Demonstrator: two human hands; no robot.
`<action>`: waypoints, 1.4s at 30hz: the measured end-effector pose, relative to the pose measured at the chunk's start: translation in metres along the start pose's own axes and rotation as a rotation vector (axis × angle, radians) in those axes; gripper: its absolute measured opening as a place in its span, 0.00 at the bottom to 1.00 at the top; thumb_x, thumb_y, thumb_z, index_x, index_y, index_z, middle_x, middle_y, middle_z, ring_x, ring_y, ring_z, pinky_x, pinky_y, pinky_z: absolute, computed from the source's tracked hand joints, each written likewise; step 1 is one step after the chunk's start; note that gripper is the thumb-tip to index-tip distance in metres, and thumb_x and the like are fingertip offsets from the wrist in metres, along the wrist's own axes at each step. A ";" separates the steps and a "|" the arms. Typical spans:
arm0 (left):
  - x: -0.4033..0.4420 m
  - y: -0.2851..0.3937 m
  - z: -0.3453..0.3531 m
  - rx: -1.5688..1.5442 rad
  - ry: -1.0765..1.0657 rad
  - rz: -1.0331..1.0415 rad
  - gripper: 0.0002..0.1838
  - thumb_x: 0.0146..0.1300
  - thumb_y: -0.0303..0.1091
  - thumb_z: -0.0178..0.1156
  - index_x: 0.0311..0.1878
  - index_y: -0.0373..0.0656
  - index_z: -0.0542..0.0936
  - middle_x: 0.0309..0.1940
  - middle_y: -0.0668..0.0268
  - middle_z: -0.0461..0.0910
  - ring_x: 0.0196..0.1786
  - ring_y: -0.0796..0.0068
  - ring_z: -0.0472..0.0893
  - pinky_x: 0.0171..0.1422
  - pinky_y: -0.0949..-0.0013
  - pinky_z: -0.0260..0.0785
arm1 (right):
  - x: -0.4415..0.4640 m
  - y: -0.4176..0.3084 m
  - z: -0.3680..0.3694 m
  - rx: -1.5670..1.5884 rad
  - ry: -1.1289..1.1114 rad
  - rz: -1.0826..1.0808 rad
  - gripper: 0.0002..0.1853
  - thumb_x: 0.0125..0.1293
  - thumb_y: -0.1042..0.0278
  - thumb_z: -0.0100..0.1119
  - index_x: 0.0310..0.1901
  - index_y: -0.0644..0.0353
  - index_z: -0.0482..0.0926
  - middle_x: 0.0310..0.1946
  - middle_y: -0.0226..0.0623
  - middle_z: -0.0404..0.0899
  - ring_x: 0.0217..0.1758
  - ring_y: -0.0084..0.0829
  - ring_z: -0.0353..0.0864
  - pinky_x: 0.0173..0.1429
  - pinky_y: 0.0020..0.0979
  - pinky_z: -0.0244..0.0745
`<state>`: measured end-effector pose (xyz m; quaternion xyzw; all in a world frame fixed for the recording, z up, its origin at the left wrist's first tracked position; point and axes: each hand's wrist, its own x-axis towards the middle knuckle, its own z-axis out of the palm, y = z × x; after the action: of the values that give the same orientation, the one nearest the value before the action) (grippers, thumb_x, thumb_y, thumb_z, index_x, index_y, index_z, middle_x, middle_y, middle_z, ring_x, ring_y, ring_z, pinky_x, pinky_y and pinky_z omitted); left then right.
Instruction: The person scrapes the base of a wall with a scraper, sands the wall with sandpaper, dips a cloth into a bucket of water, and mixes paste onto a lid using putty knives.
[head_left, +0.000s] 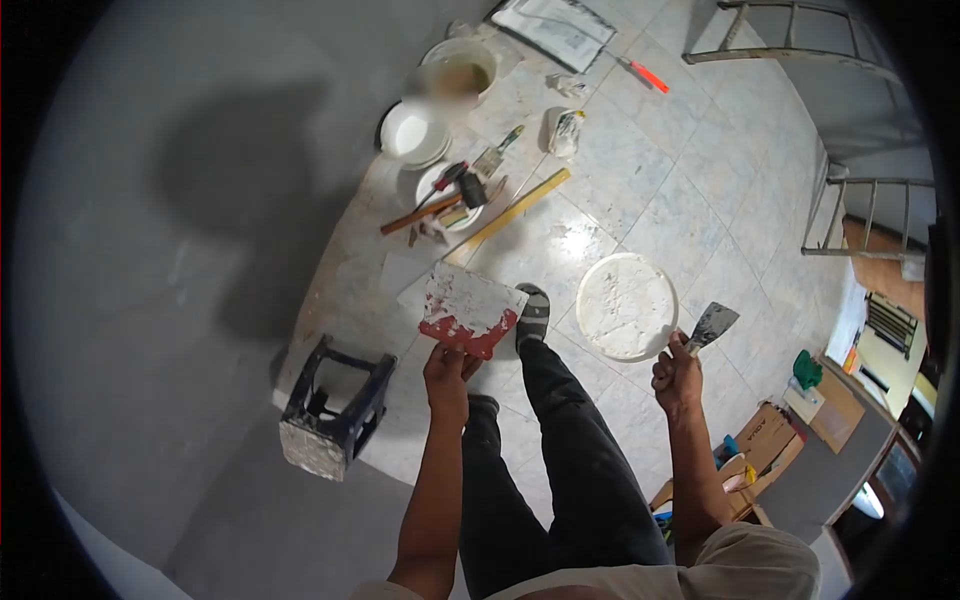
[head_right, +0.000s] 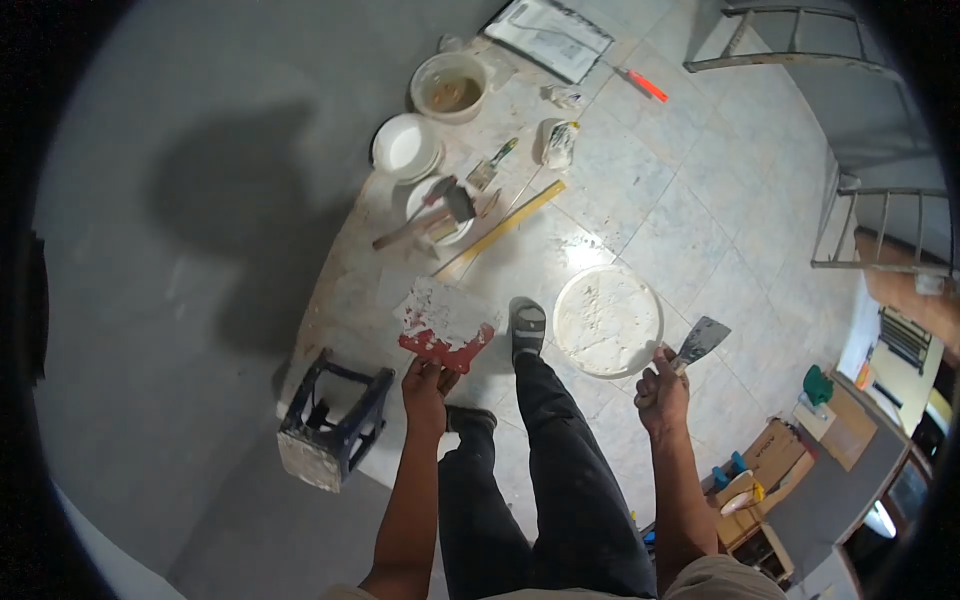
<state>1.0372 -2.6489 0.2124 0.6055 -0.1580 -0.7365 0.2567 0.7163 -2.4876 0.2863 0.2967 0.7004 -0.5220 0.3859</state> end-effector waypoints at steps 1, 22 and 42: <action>0.009 0.002 0.012 0.010 0.025 -0.042 0.13 0.78 0.33 0.56 0.58 0.36 0.77 0.52 0.61 0.84 0.53 0.68 0.87 0.63 0.61 0.81 | 0.004 -0.005 0.002 0.023 -0.002 -0.006 0.10 0.75 0.57 0.65 0.52 0.44 0.76 0.17 0.17 0.61 0.16 0.15 0.58 0.21 0.21 0.54; 0.288 -0.031 0.202 0.181 -0.121 -0.148 0.10 0.76 0.35 0.58 0.52 0.39 0.79 0.38 0.66 0.81 0.39 0.75 0.85 0.42 0.69 0.81 | 0.080 -0.096 0.114 0.218 0.146 -0.003 0.11 0.77 0.63 0.61 0.57 0.48 0.76 0.19 0.20 0.63 0.16 0.16 0.58 0.17 0.22 0.51; 0.648 0.032 0.421 1.201 0.546 0.241 0.27 0.74 0.51 0.54 0.44 0.30 0.83 0.43 0.42 0.86 0.51 0.45 0.87 0.55 0.53 0.79 | 0.290 -0.293 0.174 -0.172 -0.044 -0.019 0.10 0.76 0.65 0.60 0.55 0.56 0.77 0.15 0.20 0.64 0.11 0.14 0.58 0.15 0.20 0.57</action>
<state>0.5465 -3.0771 -0.2047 0.7860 -0.5365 -0.3070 -0.0137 0.3643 -2.7327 0.1599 0.2443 0.7368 -0.4699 0.4202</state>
